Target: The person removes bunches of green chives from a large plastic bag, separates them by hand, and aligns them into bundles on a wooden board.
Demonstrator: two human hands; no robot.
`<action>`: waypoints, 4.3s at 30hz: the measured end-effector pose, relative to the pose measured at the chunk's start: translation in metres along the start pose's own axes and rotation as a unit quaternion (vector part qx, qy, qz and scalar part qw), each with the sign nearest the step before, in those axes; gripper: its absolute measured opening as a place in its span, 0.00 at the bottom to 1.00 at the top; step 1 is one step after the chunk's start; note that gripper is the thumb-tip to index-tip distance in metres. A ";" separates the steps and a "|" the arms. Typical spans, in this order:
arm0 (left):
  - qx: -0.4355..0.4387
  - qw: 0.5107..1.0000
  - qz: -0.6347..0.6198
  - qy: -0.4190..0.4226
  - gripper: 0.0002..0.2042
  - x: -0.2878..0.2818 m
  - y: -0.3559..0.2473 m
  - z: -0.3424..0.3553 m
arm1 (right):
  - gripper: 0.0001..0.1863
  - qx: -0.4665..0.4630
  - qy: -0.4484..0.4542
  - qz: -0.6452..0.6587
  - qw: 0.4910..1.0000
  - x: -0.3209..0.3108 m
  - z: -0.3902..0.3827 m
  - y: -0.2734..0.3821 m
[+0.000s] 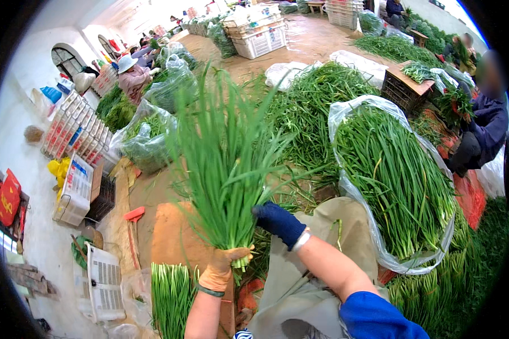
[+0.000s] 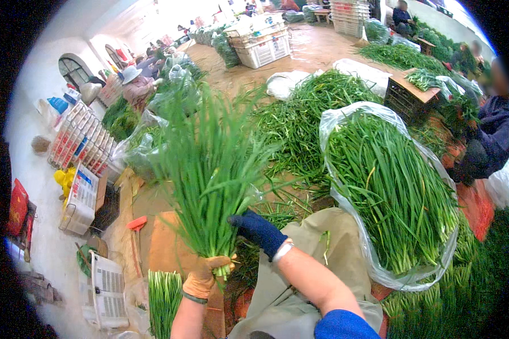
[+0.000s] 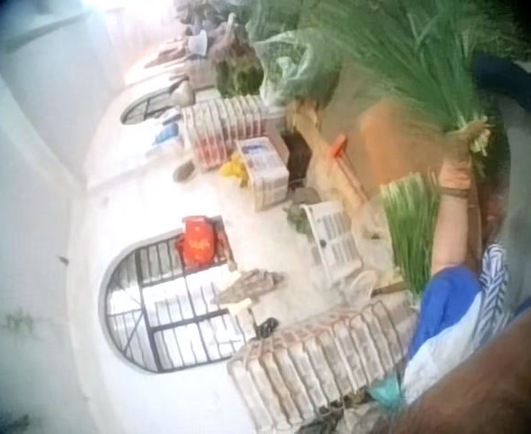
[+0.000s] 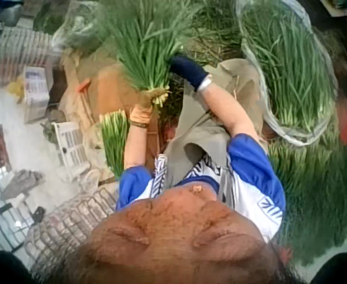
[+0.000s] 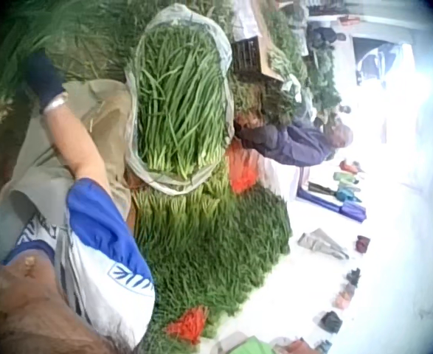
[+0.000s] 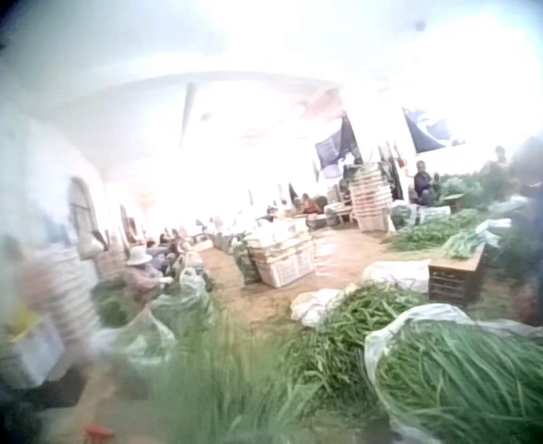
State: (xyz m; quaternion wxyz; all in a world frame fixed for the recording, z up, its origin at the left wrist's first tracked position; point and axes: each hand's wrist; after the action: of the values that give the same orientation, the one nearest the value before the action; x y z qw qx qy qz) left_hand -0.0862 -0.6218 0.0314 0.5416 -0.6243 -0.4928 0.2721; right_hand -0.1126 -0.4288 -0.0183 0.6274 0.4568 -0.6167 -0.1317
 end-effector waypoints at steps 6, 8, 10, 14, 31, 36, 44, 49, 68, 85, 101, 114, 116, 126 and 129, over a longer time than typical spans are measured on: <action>0.146 0.867 0.475 0.025 0.20 -0.026 0.032 0.018 | 0.25 -0.063 -0.040 0.017 0.997 0.016 0.047 0.022; 0.145 0.778 0.610 0.025 0.25 -0.028 0.032 0.022 | 0.23 -0.084 -0.032 0.065 0.994 0.016 0.055 0.017; 0.097 0.803 0.588 0.013 0.27 -0.015 0.009 0.019 | 0.23 -0.125 -0.053 0.069 0.988 0.011 0.063 0.017; 0.278 0.838 0.467 0.049 0.37 -0.039 -0.012 0.022 | 0.24 -0.109 -0.024 0.051 0.992 0.037 0.067 0.029; 0.364 0.862 0.353 0.013 0.37 -0.112 -0.109 0.057 | 0.32 -0.202 0.103 -0.347 0.910 0.095 0.139 0.046; 0.398 0.803 0.441 -0.045 0.35 -0.090 -0.113 0.066 | 0.30 -0.147 0.162 -0.254 0.942 0.087 0.162 0.024; 0.466 0.825 0.246 -0.206 0.19 -0.093 -0.130 0.095 | 0.41 -0.150 -0.026 -0.428 0.891 0.102 0.158 0.017; 0.370 0.894 0.085 -0.239 0.10 -0.096 -0.178 0.077 | 0.51 -0.219 -0.111 -0.529 0.813 0.055 0.124 -0.037; 0.483 0.873 -0.011 -0.065 0.16 -0.142 -0.241 -0.023 | 0.60 -0.189 0.138 -0.329 0.915 0.099 0.080 0.046; 0.506 0.815 -0.210 0.188 0.07 -0.129 -0.254 -0.070 | 0.42 -0.083 0.154 -0.330 0.928 0.095 0.065 0.017; 0.575 0.814 -0.079 -0.031 0.08 -0.160 -0.221 -0.081 | 0.16 -0.103 -0.149 -0.767 0.616 -0.005 0.059 0.007; 0.528 0.848 -0.014 -0.049 0.11 -0.114 -0.193 -0.076 | 0.16 -0.025 0.009 -0.426 0.904 0.132 0.042 -0.036; 0.519 0.854 0.003 -0.038 0.11 -0.112 -0.188 -0.075 | 0.13 0.043 0.036 -0.216 0.975 0.128 0.049 -0.043; 0.544 0.838 -0.038 -0.008 0.09 -0.107 -0.189 -0.090 | 0.09 -0.122 -0.143 -0.446 0.875 0.073 0.049 -0.031; 0.572 0.818 -0.060 0.016 0.08 -0.109 -0.191 -0.091 | 0.13 -0.119 -0.266 -0.566 0.771 0.012 0.051 -0.030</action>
State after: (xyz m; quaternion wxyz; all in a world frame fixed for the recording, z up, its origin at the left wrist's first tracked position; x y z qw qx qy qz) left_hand -0.1078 -0.7723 0.2148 0.8242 -0.1751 -0.2762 0.4623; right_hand -0.1439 -0.4747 -0.0418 0.2997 0.5919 -0.3676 -0.6517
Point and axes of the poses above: each hand's wrist, its own z-axis towards the middle knuckle, its own x-axis out of the palm, y = z × x, and after that the axes turned 15 degrees about x, right-handed
